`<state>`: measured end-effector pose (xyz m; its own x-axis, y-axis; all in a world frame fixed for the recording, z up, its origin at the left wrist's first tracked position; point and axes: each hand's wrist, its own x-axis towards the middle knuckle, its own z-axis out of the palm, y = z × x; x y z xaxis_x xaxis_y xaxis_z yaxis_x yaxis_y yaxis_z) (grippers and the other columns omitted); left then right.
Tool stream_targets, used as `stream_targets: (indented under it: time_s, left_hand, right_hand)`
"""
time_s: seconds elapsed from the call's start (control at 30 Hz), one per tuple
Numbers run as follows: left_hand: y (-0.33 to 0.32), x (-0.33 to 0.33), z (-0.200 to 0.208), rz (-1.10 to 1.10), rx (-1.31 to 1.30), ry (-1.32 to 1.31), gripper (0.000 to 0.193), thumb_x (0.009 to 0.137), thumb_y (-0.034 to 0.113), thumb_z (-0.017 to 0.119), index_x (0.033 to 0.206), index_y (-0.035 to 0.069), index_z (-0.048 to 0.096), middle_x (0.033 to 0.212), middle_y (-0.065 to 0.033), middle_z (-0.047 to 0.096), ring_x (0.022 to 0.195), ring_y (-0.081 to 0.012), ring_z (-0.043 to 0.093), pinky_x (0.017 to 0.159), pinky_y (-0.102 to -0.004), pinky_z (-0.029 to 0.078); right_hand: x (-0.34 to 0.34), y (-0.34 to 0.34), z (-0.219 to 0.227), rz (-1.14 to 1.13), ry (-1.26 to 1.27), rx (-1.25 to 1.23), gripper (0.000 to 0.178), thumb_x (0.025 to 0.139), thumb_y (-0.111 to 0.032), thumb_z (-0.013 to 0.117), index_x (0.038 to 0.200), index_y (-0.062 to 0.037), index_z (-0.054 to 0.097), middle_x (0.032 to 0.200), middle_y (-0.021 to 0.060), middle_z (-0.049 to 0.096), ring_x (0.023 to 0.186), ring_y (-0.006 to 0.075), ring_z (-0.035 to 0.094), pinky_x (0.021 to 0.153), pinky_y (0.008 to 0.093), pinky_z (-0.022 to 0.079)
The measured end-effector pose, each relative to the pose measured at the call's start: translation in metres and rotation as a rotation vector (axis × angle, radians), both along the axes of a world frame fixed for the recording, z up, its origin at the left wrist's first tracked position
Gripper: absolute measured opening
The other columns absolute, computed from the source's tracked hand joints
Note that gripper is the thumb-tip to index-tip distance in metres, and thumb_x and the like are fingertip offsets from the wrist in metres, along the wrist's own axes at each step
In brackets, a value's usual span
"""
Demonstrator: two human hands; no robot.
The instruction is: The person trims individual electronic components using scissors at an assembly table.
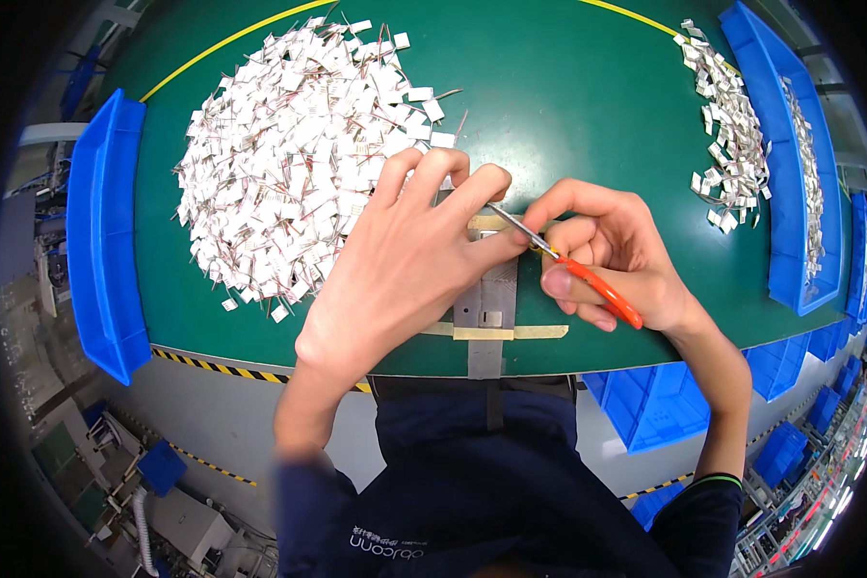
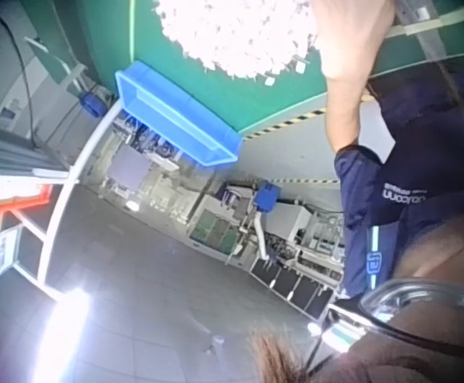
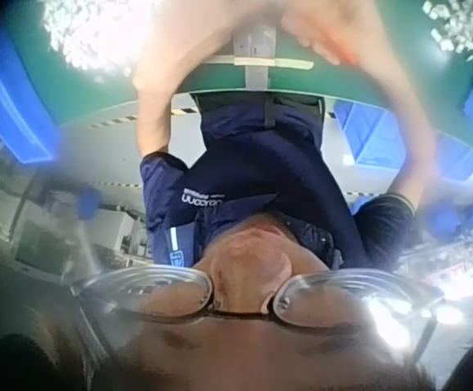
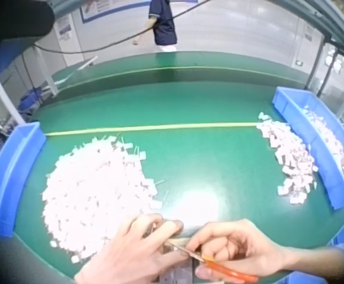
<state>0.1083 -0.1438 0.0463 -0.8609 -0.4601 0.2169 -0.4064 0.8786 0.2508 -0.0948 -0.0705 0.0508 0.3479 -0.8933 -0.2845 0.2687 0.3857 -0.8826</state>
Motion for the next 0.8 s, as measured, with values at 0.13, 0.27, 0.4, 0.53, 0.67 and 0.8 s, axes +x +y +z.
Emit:
stream_targets:
  time_s: [0.13,0.27,0.4,0.53,0.67,0.8]
  left_hand:
    - [-0.005,0.005,0.011,0.043,-0.038,-0.055,0.021,0.07,0.002,0.064,0.086,0.016,0.064,0.11,0.0007,0.053,0.108,-0.0249,0.047,0.092,-0.0389,0.039]
    - [0.0,0.005,0.006,-0.018,0.069,0.002,0.024,0.069,0.009,0.067,0.092,0.016,0.065,0.104,0.0002,0.052,0.102,-0.0225,0.048,0.091,-0.0373,0.04]
    - [-0.005,0.0,0.003,-0.07,0.121,-0.007,0.017,0.074,0.01,0.069,0.09,0.013,0.064,0.103,0.0005,0.053,0.101,-0.0221,0.049,0.091,-0.0371,0.04]
    - [-0.013,0.0,0.009,-0.125,0.137,0.059,0.012,0.077,0.012,0.07,0.087,0.01,0.064,0.096,0.0,0.057,0.096,-0.0227,0.051,0.089,-0.0356,0.041]
    - [-0.027,0.0,0.006,-0.19,0.342,0.143,0.011,0.079,0.011,0.067,0.086,0.005,0.061,0.086,-0.0042,0.058,0.092,-0.0237,0.054,0.084,-0.0347,0.044]
    - [-0.026,0.0,0.009,-0.189,0.503,0.22,0.009,0.08,0.008,0.067,0.084,0.001,0.063,0.085,-0.0075,0.063,0.086,-0.0265,0.059,0.081,-0.0357,0.045]
  right_hand:
    - [-0.003,0.0,0.002,-0.023,0.007,-0.015,0.024,0.088,0.0,0.062,0.11,0.0053,0.053,0.06,0.005,0.057,0.038,0.0048,0.047,0.036,0.0189,0.032]
    - [-0.003,-0.002,0.001,-0.077,-0.045,0.015,0.026,0.088,-0.005,0.064,0.11,0.0047,0.053,0.062,0.0061,0.057,0.038,0.0056,0.046,0.035,0.0194,0.03]
    - [-0.003,-0.005,0.001,-0.094,-0.007,0.045,0.031,0.088,-0.013,0.067,0.111,0.0031,0.054,0.064,0.0068,0.057,0.039,0.0059,0.043,0.036,0.0194,0.028]
    - [-0.005,-0.007,0.002,-0.112,-0.007,0.031,0.032,0.088,-0.016,0.067,0.111,0.002,0.055,0.065,0.0066,0.058,0.04,0.0056,0.043,0.036,0.0194,0.028]
    - [-0.01,-0.011,-0.002,-0.137,-0.053,0.019,0.031,0.088,-0.016,0.067,0.111,0.0009,0.055,0.066,0.0058,0.057,0.039,0.0043,0.042,0.036,0.0189,0.027]
    - [-0.011,-0.012,-0.012,-0.166,-0.093,-0.02,0.028,0.087,-0.013,0.068,0.109,-0.0005,0.056,0.066,0.0048,0.056,0.039,0.0041,0.042,0.035,0.0185,0.027]
